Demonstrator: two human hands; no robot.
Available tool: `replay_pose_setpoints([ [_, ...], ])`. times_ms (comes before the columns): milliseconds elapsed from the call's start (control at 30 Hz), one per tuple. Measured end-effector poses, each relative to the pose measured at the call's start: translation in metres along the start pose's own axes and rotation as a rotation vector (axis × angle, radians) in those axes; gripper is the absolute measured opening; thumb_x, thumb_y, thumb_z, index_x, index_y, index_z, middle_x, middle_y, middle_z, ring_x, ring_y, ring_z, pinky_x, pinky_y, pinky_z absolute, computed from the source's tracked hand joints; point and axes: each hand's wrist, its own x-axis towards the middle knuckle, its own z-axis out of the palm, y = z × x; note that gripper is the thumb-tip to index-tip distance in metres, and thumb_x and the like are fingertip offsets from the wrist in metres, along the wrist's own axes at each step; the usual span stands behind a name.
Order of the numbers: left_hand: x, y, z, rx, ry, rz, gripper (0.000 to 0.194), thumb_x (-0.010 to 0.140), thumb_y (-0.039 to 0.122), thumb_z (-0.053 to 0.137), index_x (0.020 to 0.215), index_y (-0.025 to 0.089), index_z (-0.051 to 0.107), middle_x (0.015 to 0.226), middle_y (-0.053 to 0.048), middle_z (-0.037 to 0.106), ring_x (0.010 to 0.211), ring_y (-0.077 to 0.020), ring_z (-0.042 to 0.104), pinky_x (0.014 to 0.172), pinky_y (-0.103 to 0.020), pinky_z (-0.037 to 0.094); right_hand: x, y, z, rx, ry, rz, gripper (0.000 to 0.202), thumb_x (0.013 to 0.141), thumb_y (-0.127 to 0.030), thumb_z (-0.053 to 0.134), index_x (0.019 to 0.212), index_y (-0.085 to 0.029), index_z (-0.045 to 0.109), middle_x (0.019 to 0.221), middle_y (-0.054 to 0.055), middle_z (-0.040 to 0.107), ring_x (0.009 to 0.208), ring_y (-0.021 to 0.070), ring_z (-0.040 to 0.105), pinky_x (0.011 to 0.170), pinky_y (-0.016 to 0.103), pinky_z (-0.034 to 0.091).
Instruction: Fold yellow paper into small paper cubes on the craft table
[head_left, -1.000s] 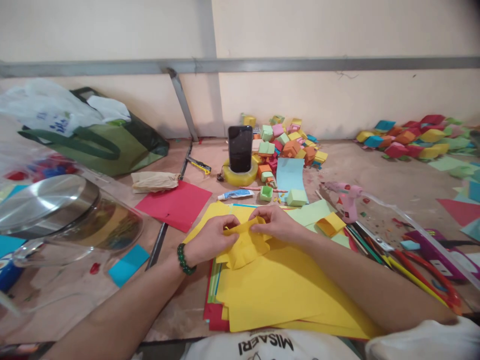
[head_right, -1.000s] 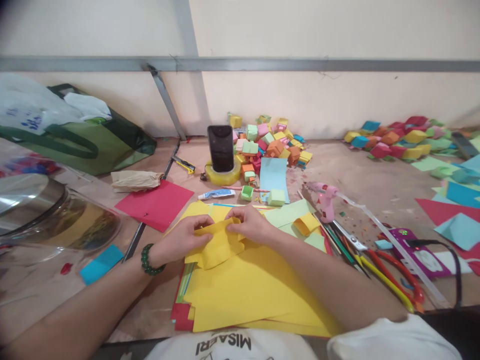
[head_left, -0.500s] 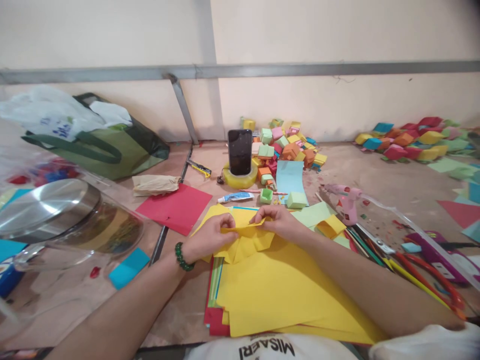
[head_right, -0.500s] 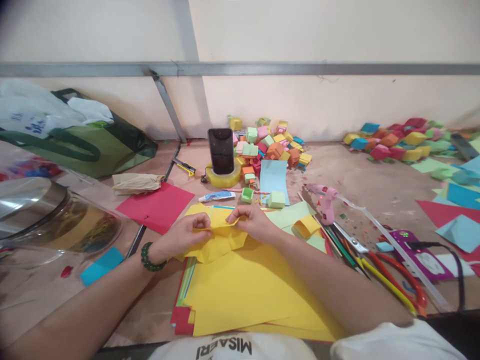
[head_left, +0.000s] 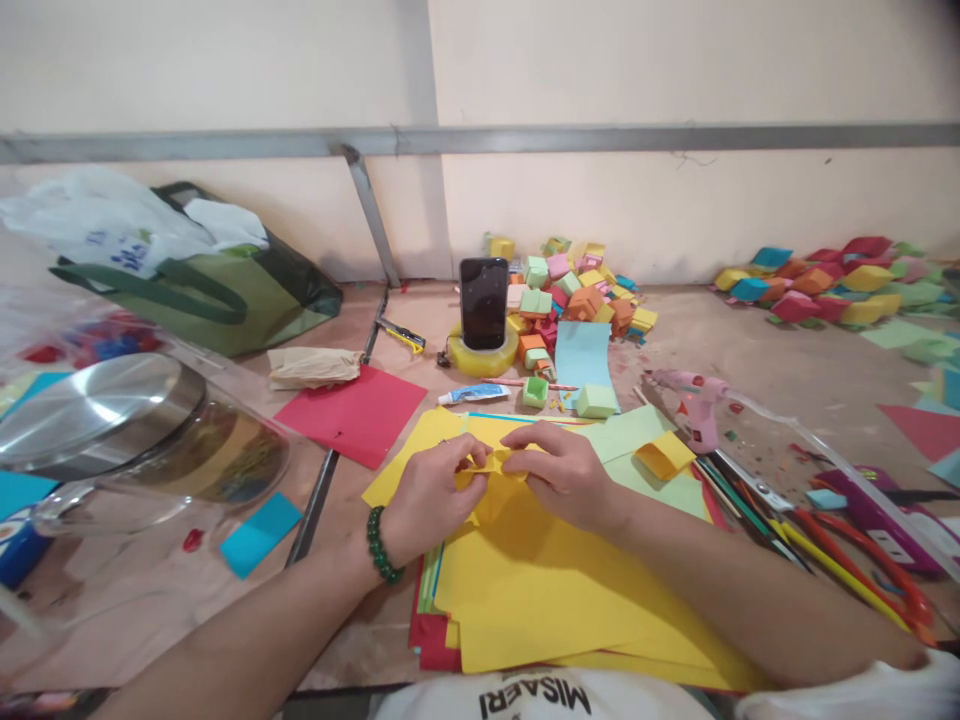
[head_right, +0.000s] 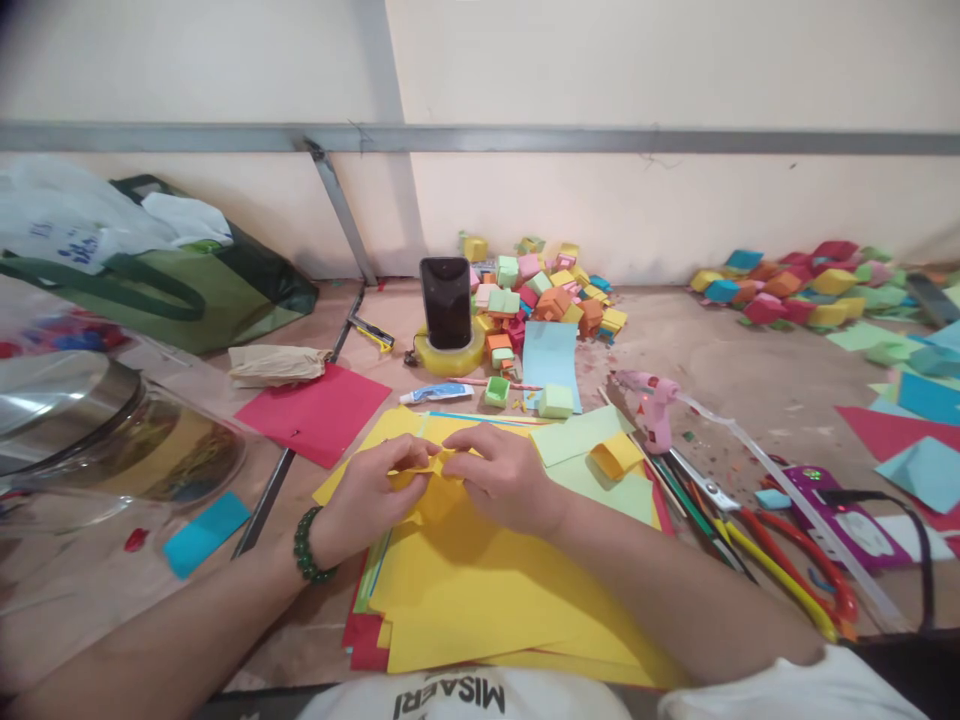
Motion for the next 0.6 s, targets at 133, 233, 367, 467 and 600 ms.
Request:
replay_pose_setpoints([
  [133, -0.002, 0.001, 0.002, 0.039, 0.051, 0.071, 0.011, 0.073, 0.01, 0.049, 0.075, 0.021, 0.048, 0.083, -0.001, 0.07, 0.07, -0.013, 0.063, 0.064, -0.024, 0.048, 0.003, -0.004, -0.004, -0.15, 0.025, -0.16, 0.026, 0.081, -0.006, 0.046, 0.077, -0.022, 0.066, 0.091, 0.007, 0.07, 0.076, 0.0159, 0.064, 0.066, 0.028, 0.052],
  [233, -0.002, 0.001, 0.003, 0.048, 0.072, 0.099, 0.013, 0.072, 0.008, 0.048, 0.075, 0.021, 0.048, 0.083, -0.001, 0.07, 0.071, -0.0132, 0.063, 0.065, -0.024, 0.048, 0.006, -0.004, -0.005, -0.149, 0.101, -0.277, 0.02, 0.081, -0.005, 0.048, 0.08, -0.019, 0.063, 0.09, 0.008, 0.07, 0.072, 0.0151, 0.063, 0.063, 0.028, 0.052],
  [367, -0.002, 0.002, 0.003, 0.039, 0.092, 0.136, 0.013, 0.072, 0.008, 0.048, 0.075, 0.021, 0.048, 0.083, -0.003, 0.069, 0.077, -0.0151, 0.065, 0.068, -0.025, 0.05, 0.006, -0.005, -0.003, -0.135, 0.143, -0.296, 0.018, 0.082, -0.003, 0.049, 0.085, -0.018, 0.059, 0.09, 0.009, 0.07, 0.074, 0.0145, 0.064, 0.063, 0.026, 0.054],
  [467, -0.003, 0.003, 0.004, 0.007, 0.083, 0.131, 0.013, 0.072, 0.008, 0.049, 0.075, 0.02, 0.049, 0.084, -0.004, 0.068, 0.087, -0.0176, 0.066, 0.07, -0.026, 0.05, 0.006, -0.009, -0.003, -0.128, 0.196, -0.261, 0.019, 0.084, -0.003, 0.047, 0.086, -0.019, 0.057, 0.091, 0.01, 0.07, 0.079, 0.0148, 0.067, 0.066, 0.024, 0.056],
  [600, -0.004, 0.005, 0.004, -0.091, 0.057, 0.099, 0.014, 0.07, 0.008, 0.051, 0.077, 0.019, 0.052, 0.095, -0.006, 0.069, 0.087, -0.0159, 0.066, 0.072, -0.025, 0.051, 0.006, -0.015, -0.003, -0.118, 0.216, -0.276, 0.02, 0.086, -0.005, 0.048, 0.098, -0.018, 0.058, 0.092, 0.01, 0.07, 0.081, 0.014, 0.068, 0.068, 0.021, 0.056],
])
